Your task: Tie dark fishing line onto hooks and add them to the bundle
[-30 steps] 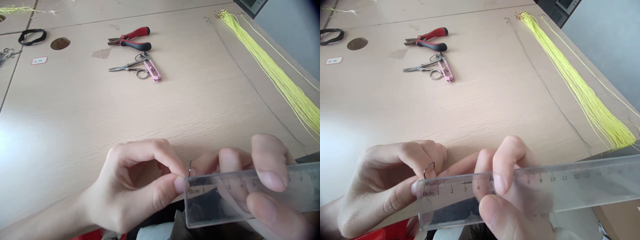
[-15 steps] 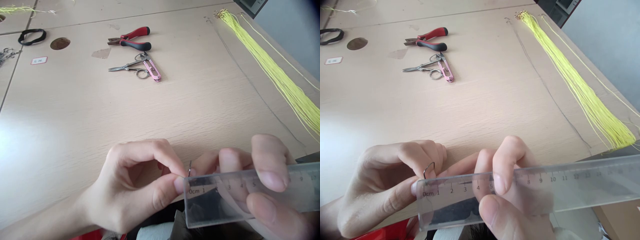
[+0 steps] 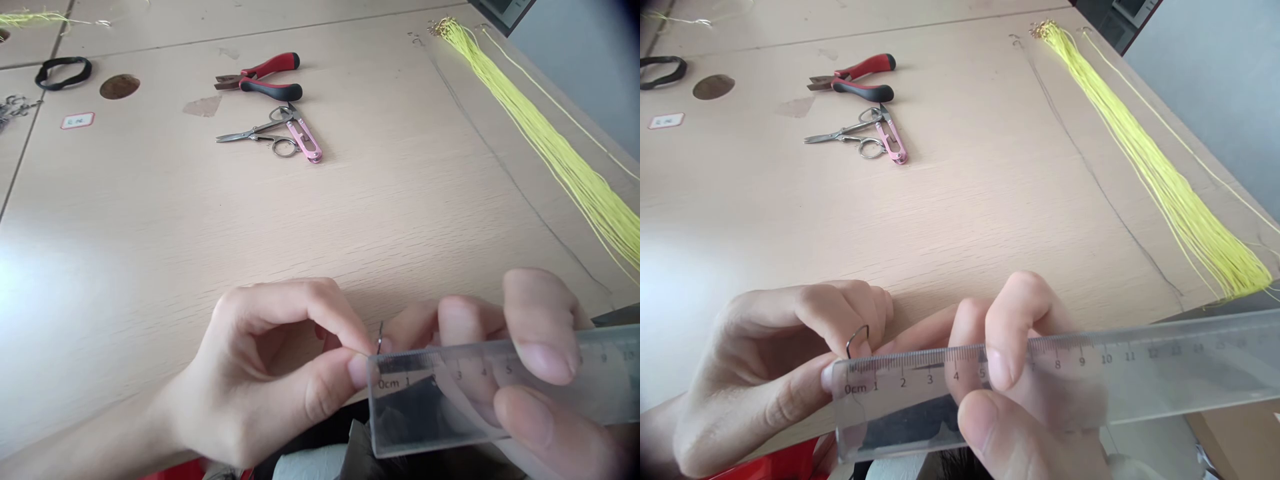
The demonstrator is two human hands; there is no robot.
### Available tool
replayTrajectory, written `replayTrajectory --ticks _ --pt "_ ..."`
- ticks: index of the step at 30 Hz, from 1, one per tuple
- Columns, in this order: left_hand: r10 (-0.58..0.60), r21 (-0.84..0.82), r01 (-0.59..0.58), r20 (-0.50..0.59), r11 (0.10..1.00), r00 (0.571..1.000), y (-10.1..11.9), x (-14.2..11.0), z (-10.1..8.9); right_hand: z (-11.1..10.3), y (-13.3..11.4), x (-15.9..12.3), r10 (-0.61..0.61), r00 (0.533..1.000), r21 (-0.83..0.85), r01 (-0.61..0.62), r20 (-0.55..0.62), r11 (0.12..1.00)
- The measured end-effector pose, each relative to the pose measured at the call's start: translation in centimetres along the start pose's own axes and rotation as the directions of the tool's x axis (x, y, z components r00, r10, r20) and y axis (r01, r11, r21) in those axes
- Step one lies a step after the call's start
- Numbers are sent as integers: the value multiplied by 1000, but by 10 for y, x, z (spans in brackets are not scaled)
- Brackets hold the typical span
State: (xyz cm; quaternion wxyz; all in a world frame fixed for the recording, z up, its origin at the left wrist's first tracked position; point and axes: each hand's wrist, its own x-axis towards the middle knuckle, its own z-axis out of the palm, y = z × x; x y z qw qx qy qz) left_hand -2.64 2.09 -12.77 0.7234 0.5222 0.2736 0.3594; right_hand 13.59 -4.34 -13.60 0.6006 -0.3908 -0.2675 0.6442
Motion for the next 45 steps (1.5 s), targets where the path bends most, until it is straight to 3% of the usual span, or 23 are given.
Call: replayTrajectory --ticks 14,20,25,29,33,36,38,40,42,45 --pt "-7 -27 7 -9 1000 1000 -1 -1 0 -2 -2 2 0 1000 20 0 4 1000" --pt "-10 -34 10 -5 999 1000 0 0 0 -8 -5 7 52 982 5 -54 184 999" --pt "-6 6 6 8 1000 1000 -4 -3 -2 -14 -2 6 50 993 34 -53 105 998" --pt "-25 98 33 -76 995 997 -7 -2 -5 -16 -10 10 95 964 -16 -94 247 995" --pt "-32 152 65 -210 986 977 -12 2 -14 -16 -9 18 -29 959 -101 60 281 993" --pt "20 107 15 -324 994 946 -14 4 -21 -17 -1 20 -65 944 -181 130 325 975" --pt "28 61 -5 -385 998 922 -14 6 -23 -16 5 20 19 958 -239 53 288 969" --pt "32 46 -14 -423 999 906 -13 7 -23 -13 7 21 156 972 -292 -101 173 951" --pt "41 57 -18 -438 998 898 -12 8 -22 -8 5 24 273 959 -345 -233 73 909" --pt "55 77 -23 -441 997 896 -10 8 -22 -1 -1 30 364 931 -487 -309 18 817"
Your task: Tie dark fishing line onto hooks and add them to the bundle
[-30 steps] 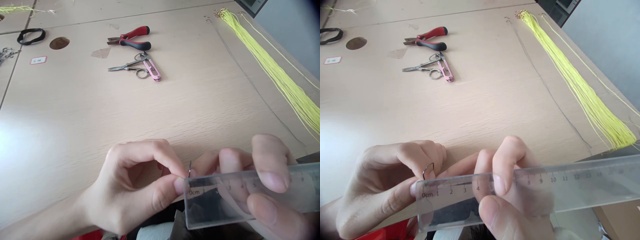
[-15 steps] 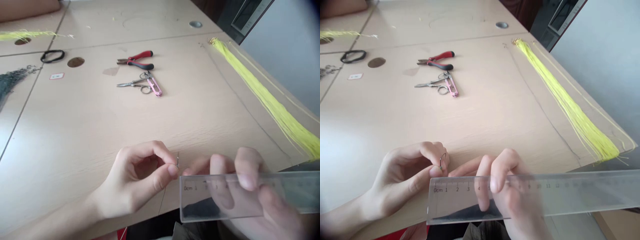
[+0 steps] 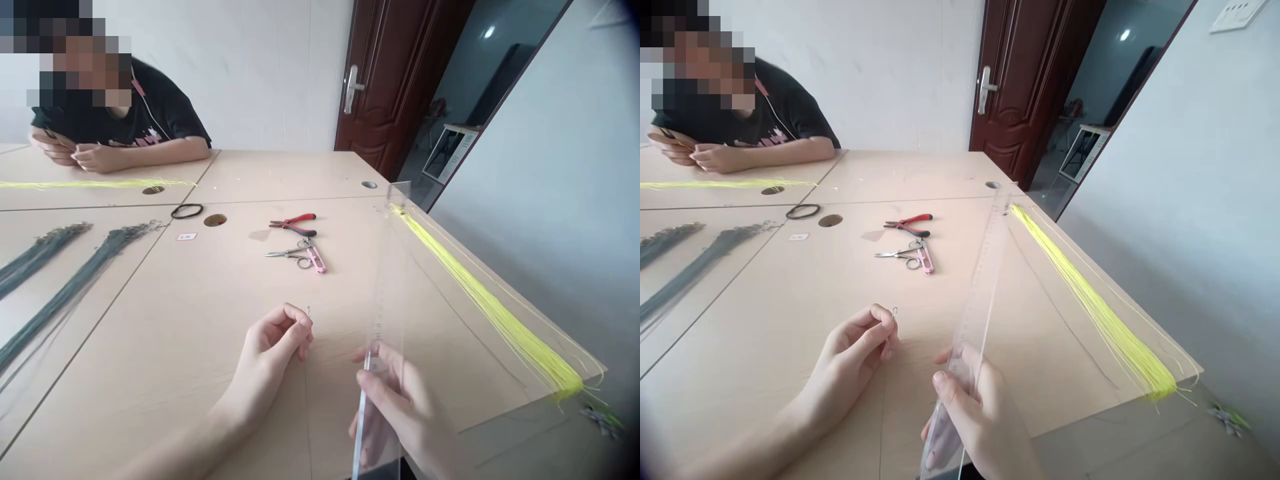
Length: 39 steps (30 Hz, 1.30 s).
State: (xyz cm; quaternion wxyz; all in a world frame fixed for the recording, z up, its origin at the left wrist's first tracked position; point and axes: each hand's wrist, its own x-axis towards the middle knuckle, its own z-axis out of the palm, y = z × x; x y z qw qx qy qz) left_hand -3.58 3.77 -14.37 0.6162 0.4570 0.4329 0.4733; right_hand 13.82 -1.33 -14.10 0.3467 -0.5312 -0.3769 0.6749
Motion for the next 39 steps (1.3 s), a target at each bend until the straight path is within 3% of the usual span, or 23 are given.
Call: replayTrajectory --ticks 5,12,19,26,30,34,39 --pt "12 14 -12 20 1000 1000 0 0 0 4 -9 12 48 994 -339 -79 -98 937" --pt "26 27 -28 75 999 997 1 -1 1 11 -15 29 36 972 -519 -155 -231 840" --pt "59 37 -63 94 997 994 0 -2 1 10 -27 37 -56 976 -704 -111 -209 701" --pt "85 34 -89 112 995 990 0 -3 1 19 -41 50 -320 942 -925 30 -101 379" --pt "109 42 -113 96 993 989 1 0 0 24 -58 64 -348 937 -957 83 -19 277" --pt "119 55 -123 64 991 991 2 4 -5 18 -80 76 -399 916 -935 168 31 313" --pt "99 113 -111 108 987 989 4 3 -8 11 -81 78 -334 907 -740 407 257 535"
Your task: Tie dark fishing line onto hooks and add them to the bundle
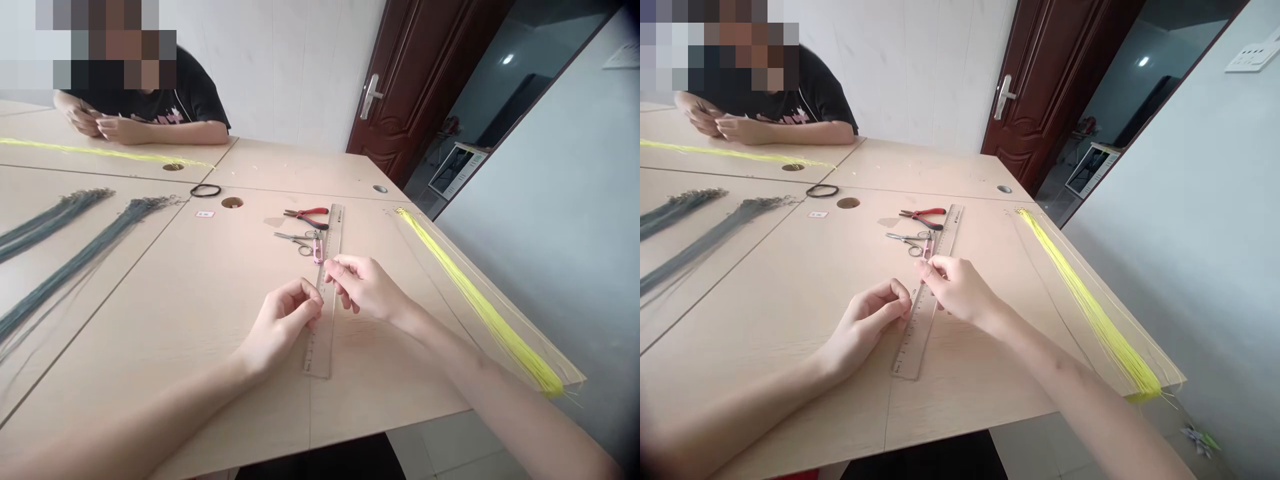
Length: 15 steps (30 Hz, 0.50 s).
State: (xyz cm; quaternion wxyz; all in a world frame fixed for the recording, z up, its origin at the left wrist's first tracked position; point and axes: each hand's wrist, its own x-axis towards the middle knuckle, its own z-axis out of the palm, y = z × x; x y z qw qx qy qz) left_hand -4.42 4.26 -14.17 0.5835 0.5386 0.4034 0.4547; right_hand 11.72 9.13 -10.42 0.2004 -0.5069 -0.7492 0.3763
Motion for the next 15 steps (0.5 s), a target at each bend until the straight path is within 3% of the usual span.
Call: replayTrajectory --ticks 6,11,15 --pt "-40 67 37 52 997 998 1 -2 1 6 13 -18 -28 992 268 -6 123 964" --pt "-50 188 37 70 982 996 0 -1 1 -2 12 -25 10 985 290 -61 175 955" --pt "-24 246 5 74 969 997 0 -3 3 -2 12 -27 -5 986 249 -38 169 968"
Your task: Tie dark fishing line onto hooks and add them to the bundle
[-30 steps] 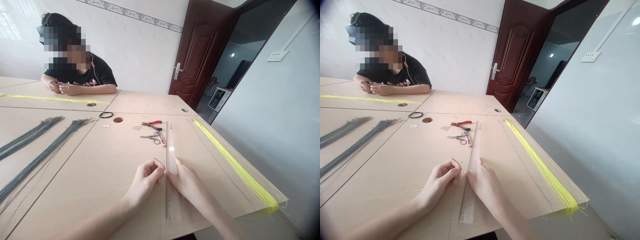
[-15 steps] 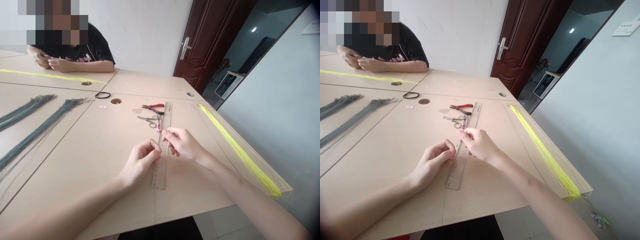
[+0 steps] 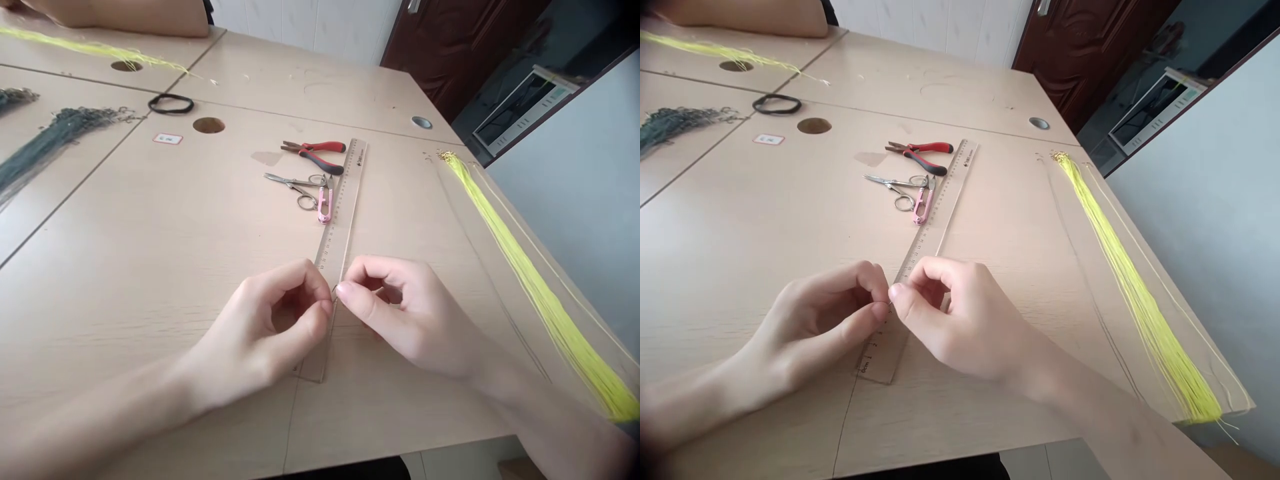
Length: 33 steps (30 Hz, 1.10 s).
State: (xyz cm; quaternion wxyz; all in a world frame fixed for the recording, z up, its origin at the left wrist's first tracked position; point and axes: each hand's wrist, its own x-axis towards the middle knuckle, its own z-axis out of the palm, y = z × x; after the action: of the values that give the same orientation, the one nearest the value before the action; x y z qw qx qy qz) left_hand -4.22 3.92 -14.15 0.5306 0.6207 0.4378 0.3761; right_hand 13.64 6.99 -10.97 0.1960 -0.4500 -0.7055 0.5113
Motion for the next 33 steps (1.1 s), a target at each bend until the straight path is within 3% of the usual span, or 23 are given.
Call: replayTrajectory --ticks 11,16,22,24,28,33 --pt "64 -42 -66 -55 997 996 3 -5 1 6 -2 -7 -94 995 37 95 -35 995" --pt "108 -58 -115 -113 992 988 8 -7 3 7 -4 -11 -205 967 -13 205 -151 979" --pt "71 -168 -71 -6 983 997 9 -16 6 5 -4 -11 -246 923 -16 253 -298 967" --pt "33 -255 -26 26 967 999 9 -15 5 6 -4 -11 -271 921 -31 274 -279 961" --pt "-138 -385 177 127 906 982 12 -7 3 9 -3 -13 -363 906 -102 349 -218 932" --pt "-137 -381 151 65 912 988 10 -8 8 11 0 -13 -404 898 -187 373 -175 909"
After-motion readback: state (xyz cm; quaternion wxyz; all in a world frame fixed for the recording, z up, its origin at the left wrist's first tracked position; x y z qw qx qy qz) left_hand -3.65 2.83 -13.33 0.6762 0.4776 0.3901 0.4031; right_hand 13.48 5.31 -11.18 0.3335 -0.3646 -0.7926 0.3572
